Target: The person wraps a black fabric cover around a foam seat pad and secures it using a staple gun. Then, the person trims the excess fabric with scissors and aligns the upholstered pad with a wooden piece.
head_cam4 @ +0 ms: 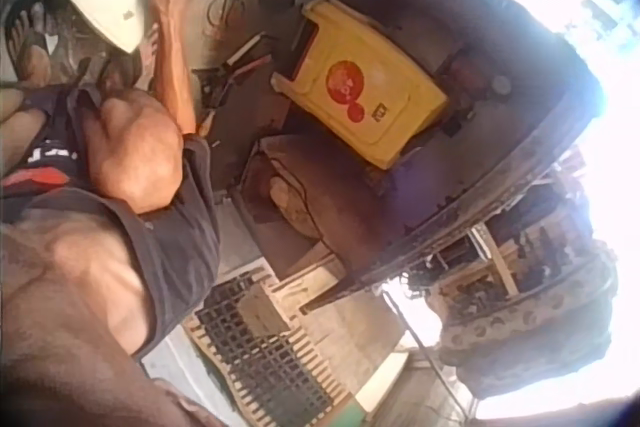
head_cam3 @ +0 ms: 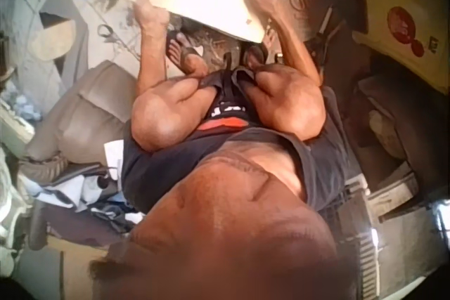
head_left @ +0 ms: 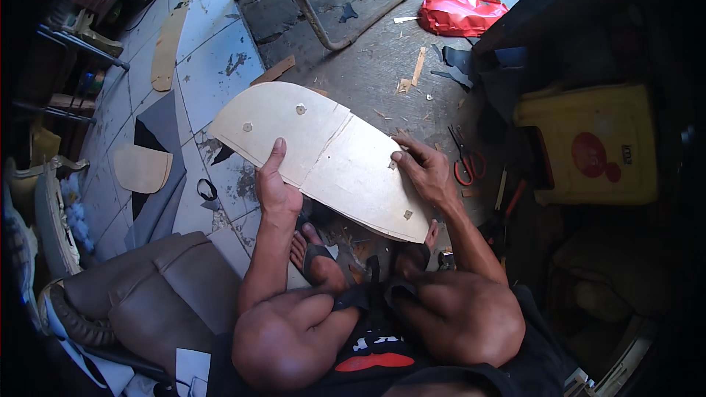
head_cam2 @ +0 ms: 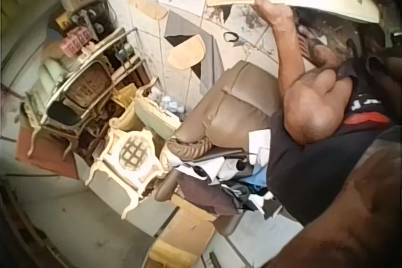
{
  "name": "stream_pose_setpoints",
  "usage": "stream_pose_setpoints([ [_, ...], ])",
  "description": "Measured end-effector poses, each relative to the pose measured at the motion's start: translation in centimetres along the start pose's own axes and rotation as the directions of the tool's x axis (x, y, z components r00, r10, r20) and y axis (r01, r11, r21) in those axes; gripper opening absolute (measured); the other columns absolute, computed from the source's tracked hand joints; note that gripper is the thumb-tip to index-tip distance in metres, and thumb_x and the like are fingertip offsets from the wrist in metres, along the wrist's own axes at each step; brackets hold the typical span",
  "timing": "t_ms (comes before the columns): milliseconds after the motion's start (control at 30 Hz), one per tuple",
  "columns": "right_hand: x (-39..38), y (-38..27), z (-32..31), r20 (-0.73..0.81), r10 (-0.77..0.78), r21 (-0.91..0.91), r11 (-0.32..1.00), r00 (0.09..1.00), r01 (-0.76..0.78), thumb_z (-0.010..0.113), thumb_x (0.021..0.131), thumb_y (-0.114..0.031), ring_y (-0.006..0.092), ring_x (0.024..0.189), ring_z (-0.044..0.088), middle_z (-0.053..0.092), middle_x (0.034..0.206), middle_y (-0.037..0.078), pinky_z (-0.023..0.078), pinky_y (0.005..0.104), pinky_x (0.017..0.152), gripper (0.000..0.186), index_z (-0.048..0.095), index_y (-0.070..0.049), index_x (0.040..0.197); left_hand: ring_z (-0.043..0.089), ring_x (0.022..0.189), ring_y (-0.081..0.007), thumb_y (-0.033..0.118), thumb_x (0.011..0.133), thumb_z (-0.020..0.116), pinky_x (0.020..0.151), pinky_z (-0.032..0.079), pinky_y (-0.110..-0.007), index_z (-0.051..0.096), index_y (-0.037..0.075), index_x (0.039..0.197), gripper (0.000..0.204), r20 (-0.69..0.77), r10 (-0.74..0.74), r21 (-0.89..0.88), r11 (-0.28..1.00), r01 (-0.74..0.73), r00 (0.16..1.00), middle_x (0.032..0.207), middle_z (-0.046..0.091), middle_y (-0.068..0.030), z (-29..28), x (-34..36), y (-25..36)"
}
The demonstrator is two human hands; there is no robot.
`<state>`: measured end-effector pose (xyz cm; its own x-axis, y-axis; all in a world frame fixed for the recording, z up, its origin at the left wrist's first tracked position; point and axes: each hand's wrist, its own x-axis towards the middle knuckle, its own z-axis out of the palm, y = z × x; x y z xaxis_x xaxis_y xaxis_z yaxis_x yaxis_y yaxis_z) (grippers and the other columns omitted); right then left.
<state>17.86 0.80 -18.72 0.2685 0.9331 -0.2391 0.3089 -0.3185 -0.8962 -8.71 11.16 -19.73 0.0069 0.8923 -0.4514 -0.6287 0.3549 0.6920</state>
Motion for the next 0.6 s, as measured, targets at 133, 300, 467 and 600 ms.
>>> stream_pose_setpoints([
  [133,-0.3,-0.8,0.2,-0.076,-0.135,-0.17,0.978,0.988,0.12,0.075,0.094,-0.025,0.0272,0.095,0.072,0.075,0.105,0.015,0.054,0.0355,0.084,0.037,0.073,-0.005,0.125,0.059,0.131,-0.03,0.007,0.099,0.066,0.114,0.047,-0.046,0.046,0.0,0.149,0.055,0.03,-0.026,-0.032,0.999,0.027,0.999,0.141,0.06,-0.0144,-0.1,-0.2,0.2],
  [300,-0.4,0.3,-0.2,-0.055,-0.088,-0.12,0.99,0.995,0.081,0.076,0.094,-0.023,0.0199,0.089,0.071,0.075,0.099,0.011,0.053,0.0308,0.081,0.034,0.075,-0.004,0.123,0.058,0.132,-0.032,0.008,0.1,0.063,0.115,0.046,-0.047,0.043,0.0,0.151,0.055,0.01,-0.023,0.003,1.0,0.023,1.0,0.144,0.058,-0.016,0.5,-0.7,-0.1],
  [467,-1.4,0.1,-4.0,-0.088,0.15,0.37,0.923,0.985,-0.108,0.074,0.099,-0.028,0.0106,0.084,0.068,0.076,0.098,0.006,0.054,0.0275,0.078,0.036,0.075,-0.001,0.122,0.059,0.132,-0.0326,0.008,0.099,0.065,0.114,0.047,-0.048,0.044,0.0,0.15,0.055,-0.029,-0.045,-0.08,0.996,0.042,0.999,0.144,0.058,-0.0167,-1.0,0.5,0.5],
  [600,-0.9,-1.3,-3.6,0.087,0.138,0.19,0.97,0.987,-0.152,0.076,0.096,-0.03,0.0116,0.086,0.067,0.075,0.097,0.005,0.053,0.0299,0.079,0.039,0.075,-0.003,0.124,0.059,0.132,-0.0333,0.009,0.1,0.065,0.114,0.047,-0.048,0.044,0.0,0.15,0.055,0.034,-0.057,-0.07,0.996,0.06,0.998,0.144,0.058,-0.0165,-0.5,0.0,0.8],
])
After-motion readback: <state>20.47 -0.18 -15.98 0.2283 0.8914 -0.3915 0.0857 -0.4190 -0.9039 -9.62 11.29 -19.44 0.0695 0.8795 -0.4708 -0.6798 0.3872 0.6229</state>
